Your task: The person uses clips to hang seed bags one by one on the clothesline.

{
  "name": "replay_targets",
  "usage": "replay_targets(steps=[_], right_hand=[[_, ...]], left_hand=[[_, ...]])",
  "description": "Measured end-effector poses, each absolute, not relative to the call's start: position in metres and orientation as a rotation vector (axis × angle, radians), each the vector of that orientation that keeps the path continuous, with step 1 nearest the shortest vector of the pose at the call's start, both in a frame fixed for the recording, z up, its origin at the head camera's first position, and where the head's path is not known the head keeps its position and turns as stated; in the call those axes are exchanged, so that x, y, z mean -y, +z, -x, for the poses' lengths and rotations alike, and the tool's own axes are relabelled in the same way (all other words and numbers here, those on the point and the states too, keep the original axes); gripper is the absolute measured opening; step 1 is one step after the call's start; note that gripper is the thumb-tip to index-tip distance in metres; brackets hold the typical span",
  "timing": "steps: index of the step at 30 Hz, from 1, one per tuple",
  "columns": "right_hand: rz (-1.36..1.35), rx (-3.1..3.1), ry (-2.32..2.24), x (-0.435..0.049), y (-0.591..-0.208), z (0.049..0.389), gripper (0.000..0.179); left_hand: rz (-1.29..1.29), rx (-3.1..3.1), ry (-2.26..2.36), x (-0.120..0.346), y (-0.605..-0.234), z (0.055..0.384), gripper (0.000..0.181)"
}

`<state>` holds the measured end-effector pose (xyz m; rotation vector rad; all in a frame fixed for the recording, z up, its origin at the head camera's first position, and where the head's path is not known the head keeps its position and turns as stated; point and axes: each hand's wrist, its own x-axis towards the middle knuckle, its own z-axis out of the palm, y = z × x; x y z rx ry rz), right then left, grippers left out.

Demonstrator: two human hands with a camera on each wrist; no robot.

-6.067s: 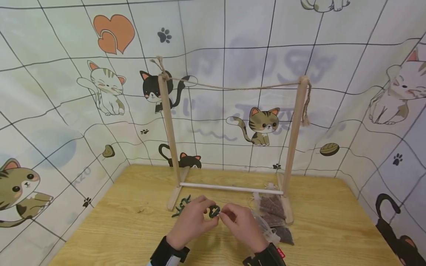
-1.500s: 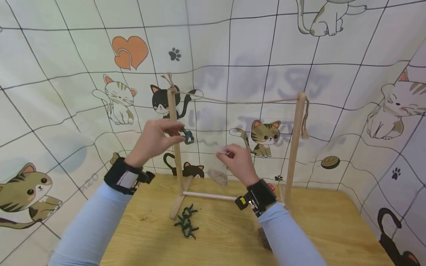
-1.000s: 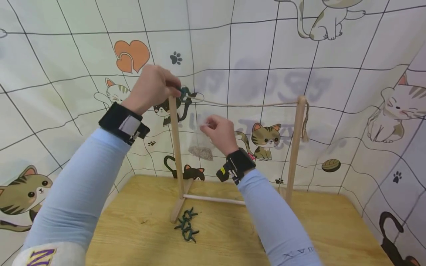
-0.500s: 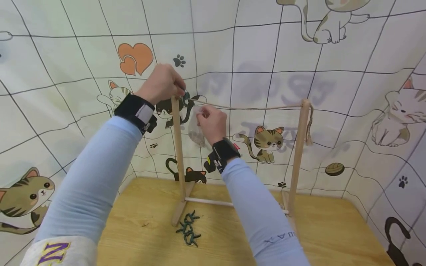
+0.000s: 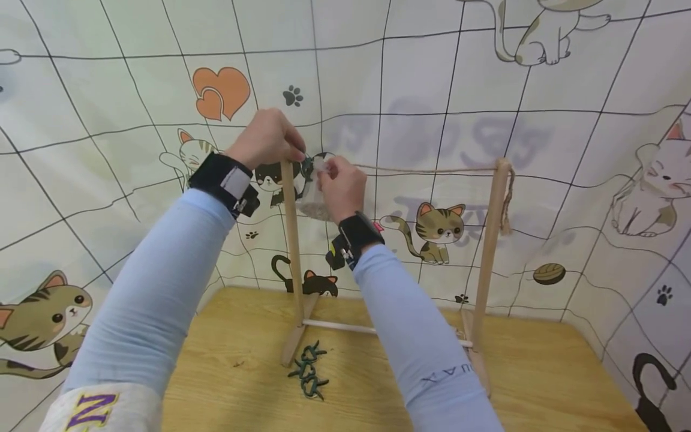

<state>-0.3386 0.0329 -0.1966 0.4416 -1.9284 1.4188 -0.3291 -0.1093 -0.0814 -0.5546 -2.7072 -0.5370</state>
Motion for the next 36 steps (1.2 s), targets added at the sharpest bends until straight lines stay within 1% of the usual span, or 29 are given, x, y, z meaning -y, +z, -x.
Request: replay_targets(steps=[4,8,11,16,22,26,28,30,32,36], right_hand=[[-0.456,1.901,1.451,-0.032,-0.195,0.339,0.010],[-0.448,1.927,1.461,-0.035,-0.195,0.340,0.007],[-0.426,1.986,1.426,-0.039,-0.195,0.339,0.009],[-0.465,2.073,1.368,-0.046,-0.196,0.333,0.014],[-0.592,2.195,1.321,-0.063,-0.202,0.326,0.024],[-0.656,2.291,1.255,-0.084,-0.209,0.313,0.032],[-0.688,2.313,1.208,-0.097,-0.213,0.304,0.033],[-0.716,2.323,1.164,-0.111,-0.219,0.294,0.032],[-0.740,2.322,1.127,-0.125,-0.225,0.284,0.031],[-0.781,2.294,1.040,-0.153,-0.243,0.265,0.032]], left_hand=[[0.569,2.721,-0.553,0.108,-0.082,0.328,0.020],[0.573,2.773,-0.542,0.106,-0.083,0.327,0.033],[0.601,2.813,-0.525,0.105,-0.083,0.325,0.042],[0.672,2.808,-0.522,0.105,-0.089,0.321,0.039],[0.754,2.739,-0.478,0.106,-0.102,0.319,0.032],[0.792,2.718,-0.457,0.107,-0.110,0.316,0.043],[0.808,2.704,-0.471,0.108,-0.113,0.312,0.052],[0.828,2.672,-0.498,0.112,-0.118,0.310,0.057],[0.843,2.626,-0.522,0.117,-0.124,0.307,0.059],[0.859,2.507,-0.583,0.130,-0.140,0.298,0.057]])
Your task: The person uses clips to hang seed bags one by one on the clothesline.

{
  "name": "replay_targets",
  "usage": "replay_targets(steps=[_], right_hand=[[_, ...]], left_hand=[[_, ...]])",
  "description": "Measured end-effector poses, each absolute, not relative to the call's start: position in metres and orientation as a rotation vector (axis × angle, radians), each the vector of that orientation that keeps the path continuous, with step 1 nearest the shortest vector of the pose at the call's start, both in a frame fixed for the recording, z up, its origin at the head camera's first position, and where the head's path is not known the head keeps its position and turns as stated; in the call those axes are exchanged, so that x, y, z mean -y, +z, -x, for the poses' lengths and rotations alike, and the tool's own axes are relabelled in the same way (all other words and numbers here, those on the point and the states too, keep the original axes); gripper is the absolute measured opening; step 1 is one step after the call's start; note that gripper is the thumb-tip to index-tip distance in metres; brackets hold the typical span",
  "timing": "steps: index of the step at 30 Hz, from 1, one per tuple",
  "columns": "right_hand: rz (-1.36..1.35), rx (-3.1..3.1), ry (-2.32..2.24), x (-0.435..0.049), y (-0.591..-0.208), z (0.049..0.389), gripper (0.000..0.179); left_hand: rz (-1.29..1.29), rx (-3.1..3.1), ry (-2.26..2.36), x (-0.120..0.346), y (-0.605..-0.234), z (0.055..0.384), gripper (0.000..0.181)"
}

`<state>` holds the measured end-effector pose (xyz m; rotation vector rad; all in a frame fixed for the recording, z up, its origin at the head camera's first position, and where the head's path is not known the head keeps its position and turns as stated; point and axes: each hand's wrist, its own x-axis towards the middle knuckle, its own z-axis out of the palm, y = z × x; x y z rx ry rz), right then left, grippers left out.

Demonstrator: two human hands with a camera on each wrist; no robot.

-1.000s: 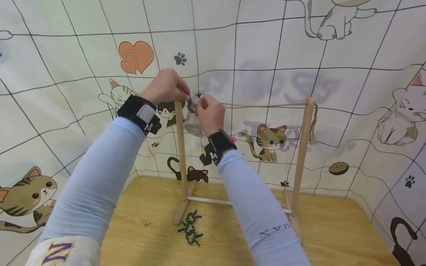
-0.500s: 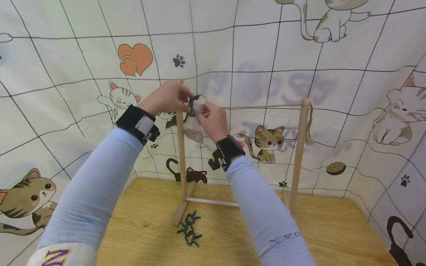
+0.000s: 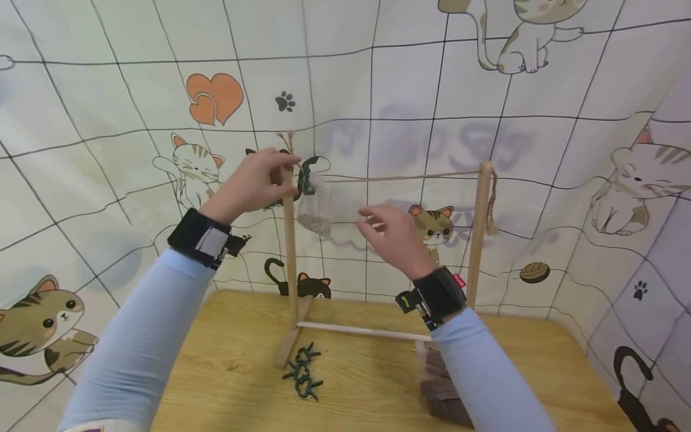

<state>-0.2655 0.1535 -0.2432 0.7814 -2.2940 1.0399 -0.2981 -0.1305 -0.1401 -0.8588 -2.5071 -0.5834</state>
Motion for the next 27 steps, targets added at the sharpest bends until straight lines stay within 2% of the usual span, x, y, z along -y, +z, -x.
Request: replay_targets(steps=[6,19,23,27], right_hand=[[-0.792,2.195,0.828,-0.184,-0.282,0.242,0.038],[-0.571,2.140,0.681,-0.217,-0.372,0.199,0.061],[-0.503,2.152,0.712,-0.219,-0.395,0.191,0.067],[-0.439,2.196,0.691,-0.219,-0.416,0.183,0.067]], left_hand=[[0.866,2.281,-0.649,0.147,-0.190,0.279,0.049],[0.818,2.079,-0.654,0.150,-0.342,0.230,0.052],[0.791,2.105,-0.683,0.146,-0.374,0.223,0.059],[0.755,2.143,-0.700,0.142,-0.398,0.217,0.055]])
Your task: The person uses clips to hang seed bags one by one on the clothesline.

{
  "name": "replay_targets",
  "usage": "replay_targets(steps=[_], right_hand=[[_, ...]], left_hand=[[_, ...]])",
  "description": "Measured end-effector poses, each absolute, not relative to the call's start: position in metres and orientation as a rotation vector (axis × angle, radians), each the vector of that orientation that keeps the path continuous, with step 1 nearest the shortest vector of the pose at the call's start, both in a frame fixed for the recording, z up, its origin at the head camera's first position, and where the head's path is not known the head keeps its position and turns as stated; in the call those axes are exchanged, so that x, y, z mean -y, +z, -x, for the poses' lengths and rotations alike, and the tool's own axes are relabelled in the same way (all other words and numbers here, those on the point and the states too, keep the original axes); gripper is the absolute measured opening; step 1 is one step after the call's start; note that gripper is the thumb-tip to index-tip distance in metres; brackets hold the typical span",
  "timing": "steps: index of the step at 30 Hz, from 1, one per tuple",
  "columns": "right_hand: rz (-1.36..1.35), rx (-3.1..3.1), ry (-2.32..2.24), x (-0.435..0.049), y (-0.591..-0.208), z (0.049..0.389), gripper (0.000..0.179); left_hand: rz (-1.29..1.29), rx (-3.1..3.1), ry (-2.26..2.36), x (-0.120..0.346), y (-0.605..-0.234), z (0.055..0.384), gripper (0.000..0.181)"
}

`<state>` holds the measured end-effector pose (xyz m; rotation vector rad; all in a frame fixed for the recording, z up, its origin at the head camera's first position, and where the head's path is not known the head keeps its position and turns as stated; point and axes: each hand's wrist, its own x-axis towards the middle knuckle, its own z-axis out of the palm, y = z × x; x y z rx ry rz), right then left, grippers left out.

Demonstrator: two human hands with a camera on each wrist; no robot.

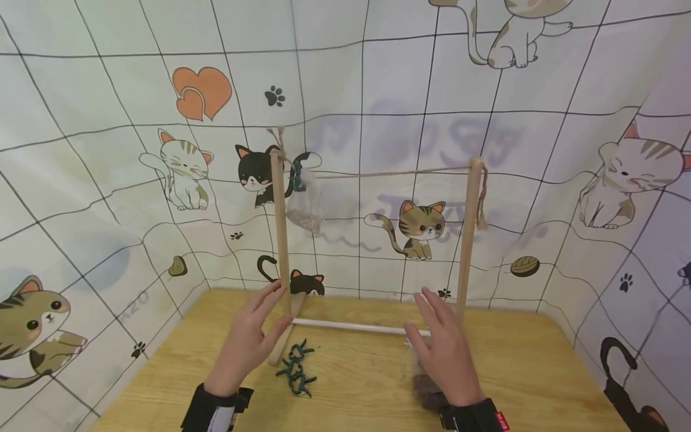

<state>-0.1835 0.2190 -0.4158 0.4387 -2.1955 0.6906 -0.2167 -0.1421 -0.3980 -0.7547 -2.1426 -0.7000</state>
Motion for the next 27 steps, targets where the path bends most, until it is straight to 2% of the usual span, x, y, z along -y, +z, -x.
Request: replay_targets(steps=[7,17,27], right_hand=[[-0.375,2.226,0.746,-0.214,-0.446,0.174,0.065],[-0.340,2.266,0.739,-0.212,-0.466,0.175,0.057],[-0.362,2.290,0.705,-0.211,-0.475,0.175,0.053]], left_hand=[[0.776,2.171,-0.735,0.139,-0.428,0.208,0.066],[0.763,2.266,-0.654,0.138,-0.444,0.203,0.048],[0.795,2.393,-0.599,0.137,-0.452,0.203,0.046]])
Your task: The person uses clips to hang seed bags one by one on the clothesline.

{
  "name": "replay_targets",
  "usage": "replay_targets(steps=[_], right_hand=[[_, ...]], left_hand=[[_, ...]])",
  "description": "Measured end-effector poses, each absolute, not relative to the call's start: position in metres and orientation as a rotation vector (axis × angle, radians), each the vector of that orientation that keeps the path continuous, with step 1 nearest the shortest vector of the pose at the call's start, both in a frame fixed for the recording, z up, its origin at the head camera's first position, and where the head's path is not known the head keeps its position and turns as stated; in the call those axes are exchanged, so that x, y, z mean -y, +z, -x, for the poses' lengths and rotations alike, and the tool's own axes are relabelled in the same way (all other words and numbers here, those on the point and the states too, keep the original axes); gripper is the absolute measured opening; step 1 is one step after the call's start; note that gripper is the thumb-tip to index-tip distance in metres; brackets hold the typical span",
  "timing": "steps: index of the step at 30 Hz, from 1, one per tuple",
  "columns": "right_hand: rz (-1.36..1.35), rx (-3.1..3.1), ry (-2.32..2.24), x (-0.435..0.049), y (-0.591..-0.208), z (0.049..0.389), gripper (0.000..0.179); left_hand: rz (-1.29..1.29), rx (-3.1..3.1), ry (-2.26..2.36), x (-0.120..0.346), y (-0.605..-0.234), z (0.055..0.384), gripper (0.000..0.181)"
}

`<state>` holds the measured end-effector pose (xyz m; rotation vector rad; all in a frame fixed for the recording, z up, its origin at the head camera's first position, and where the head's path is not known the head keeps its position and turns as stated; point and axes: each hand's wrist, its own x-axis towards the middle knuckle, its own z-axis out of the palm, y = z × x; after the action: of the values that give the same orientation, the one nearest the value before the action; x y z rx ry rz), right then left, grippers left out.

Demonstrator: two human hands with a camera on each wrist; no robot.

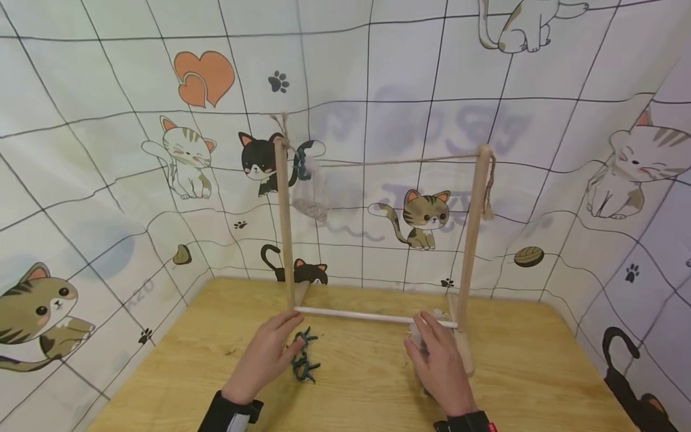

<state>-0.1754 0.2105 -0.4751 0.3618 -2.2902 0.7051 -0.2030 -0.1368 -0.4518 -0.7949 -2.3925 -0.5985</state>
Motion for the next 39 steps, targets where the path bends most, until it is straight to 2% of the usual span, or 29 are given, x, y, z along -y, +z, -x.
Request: replay_targets(steps=[6,12,20,30,39], right_hand=[[-0.387,2.294,0.692,-0.207,-0.477,0.177,0.053],[-0.381,2.369,0.737,-0.200,-0.476,0.176,0.049],[-0.397,2.526,0.760,-0.179,-0.481,0.175,0.044],[-0.535,2.625,0.924,-0.152,-0.488,0.167,0.036],[-0.496,2.726,0.951,-0.147,-0.488,0.167,0.036]], left_hand=[[0.807,2.482,-0.514,0.134,-0.457,0.204,0.041],[0.914,2.588,-0.368,0.125,-0.464,0.202,0.046],[1.013,2.631,-0.146,0.111,-0.481,0.202,0.036],[0.975,2.674,-0.064,0.104,-0.492,0.199,0.023],[0.944,2.711,-0.035,0.101,-0.491,0.197,0.020]])
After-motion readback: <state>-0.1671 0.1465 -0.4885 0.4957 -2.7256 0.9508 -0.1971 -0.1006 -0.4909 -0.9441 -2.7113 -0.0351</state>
